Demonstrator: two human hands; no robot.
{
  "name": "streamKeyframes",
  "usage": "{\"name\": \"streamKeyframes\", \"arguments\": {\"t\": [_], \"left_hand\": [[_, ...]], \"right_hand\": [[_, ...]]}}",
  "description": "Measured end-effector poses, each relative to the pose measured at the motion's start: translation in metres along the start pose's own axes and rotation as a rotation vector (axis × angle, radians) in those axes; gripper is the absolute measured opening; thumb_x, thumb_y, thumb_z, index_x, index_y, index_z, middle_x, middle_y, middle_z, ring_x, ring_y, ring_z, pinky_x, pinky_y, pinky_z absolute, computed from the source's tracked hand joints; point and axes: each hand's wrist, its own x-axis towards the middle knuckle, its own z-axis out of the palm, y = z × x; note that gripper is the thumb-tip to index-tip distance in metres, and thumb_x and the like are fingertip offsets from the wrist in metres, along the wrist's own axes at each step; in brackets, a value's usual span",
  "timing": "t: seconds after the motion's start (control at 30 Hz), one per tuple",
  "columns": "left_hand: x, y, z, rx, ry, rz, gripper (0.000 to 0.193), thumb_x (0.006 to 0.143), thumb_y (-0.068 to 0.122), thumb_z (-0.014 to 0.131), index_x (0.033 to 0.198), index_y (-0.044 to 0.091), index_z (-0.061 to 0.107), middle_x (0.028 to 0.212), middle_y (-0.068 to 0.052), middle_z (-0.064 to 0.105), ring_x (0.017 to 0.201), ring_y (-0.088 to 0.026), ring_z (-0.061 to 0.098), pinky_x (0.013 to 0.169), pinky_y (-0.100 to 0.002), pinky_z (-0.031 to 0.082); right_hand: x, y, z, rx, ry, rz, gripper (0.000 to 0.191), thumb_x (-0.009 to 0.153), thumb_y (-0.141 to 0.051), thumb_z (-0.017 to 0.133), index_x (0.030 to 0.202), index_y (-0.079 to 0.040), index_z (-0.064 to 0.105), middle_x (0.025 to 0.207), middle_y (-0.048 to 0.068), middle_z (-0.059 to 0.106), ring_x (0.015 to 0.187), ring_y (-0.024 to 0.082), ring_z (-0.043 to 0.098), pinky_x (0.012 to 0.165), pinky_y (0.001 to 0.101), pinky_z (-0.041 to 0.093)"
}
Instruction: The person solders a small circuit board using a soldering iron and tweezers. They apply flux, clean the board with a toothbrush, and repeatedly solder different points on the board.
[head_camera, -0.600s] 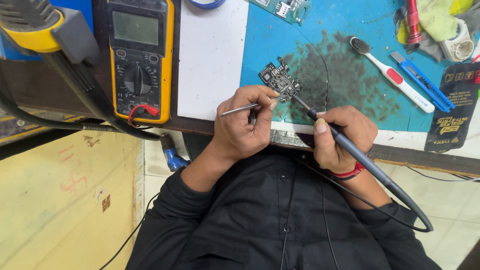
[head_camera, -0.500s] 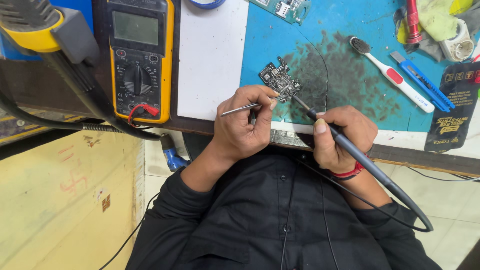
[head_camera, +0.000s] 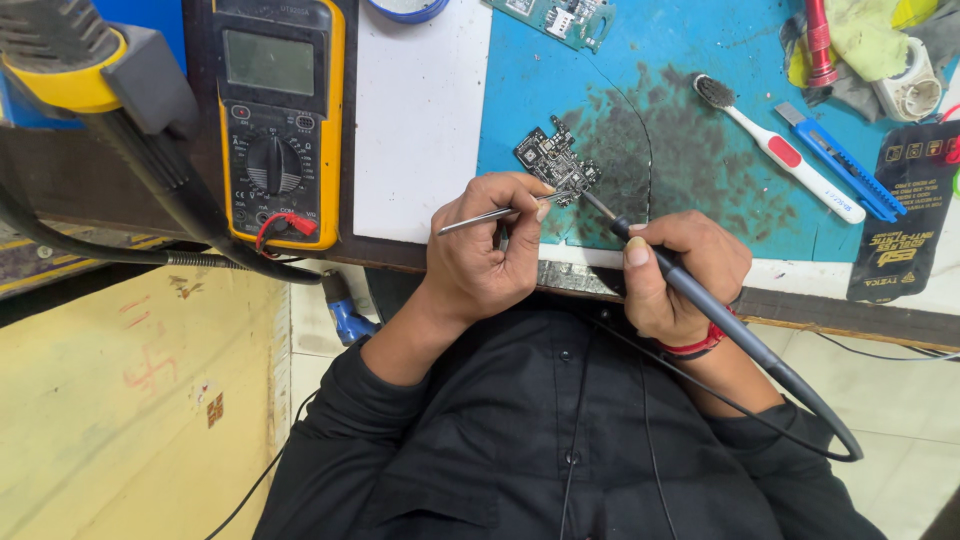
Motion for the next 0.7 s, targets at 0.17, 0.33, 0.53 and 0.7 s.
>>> {"name": "streamKeyframes", "arguments": {"t": [0.17,0.33,0.53,0.7], "left_hand": [[0.0000,0.0017,-0.0001,0.020,0.009,-0.004,0.019,0.102,-0.001,0.069,0.104,0.004,0.051,0.105,-0.009,0.074,0.068,-0.007,0.064,0.060,-0.022,0.052],[-0.0002,0.0007,0.0002,0.021,0.005,-0.030,0.019,0.101,-0.002,0.069,0.104,0.004,0.051,0.105,-0.009,0.074,0.065,-0.006,0.061,0.058,-0.022,0.049],[-0.0015,0.0019,0.0003,0.015,0.023,-0.052,0.018,0.101,-0.001,0.069,0.104,0.004,0.051,0.104,-0.009,0.075,0.062,-0.005,0.056,0.055,-0.021,0.045],[-0.0015,0.0015,0.0007,0.002,0.024,-0.059,0.018,0.102,0.000,0.068,0.104,0.003,0.051,0.103,-0.009,0.074,0.061,-0.003,0.054,0.054,-0.020,0.043]], "right_hand": [[0.0015,-0.0005,-0.0002,0.010,0.002,-0.009,0.009,0.100,-0.007,0.068,0.098,-0.001,0.063,0.087,0.012,0.069,0.065,0.022,0.064,0.060,0.0303,0.047],[0.0026,0.0003,0.0013,0.034,0.013,-0.016,0.008,0.099,-0.007,0.068,0.097,-0.001,0.062,0.087,0.012,0.069,0.065,0.023,0.064,0.060,0.0306,0.048],[0.0040,-0.0015,0.0010,0.063,0.029,-0.022,0.007,0.100,-0.005,0.067,0.097,-0.001,0.062,0.088,0.013,0.070,0.068,0.024,0.066,0.061,0.0309,0.049],[0.0060,-0.0029,0.0023,0.076,0.046,-0.025,0.008,0.097,-0.005,0.068,0.096,-0.001,0.062,0.087,0.013,0.070,0.071,0.026,0.066,0.061,0.0311,0.050]]}}
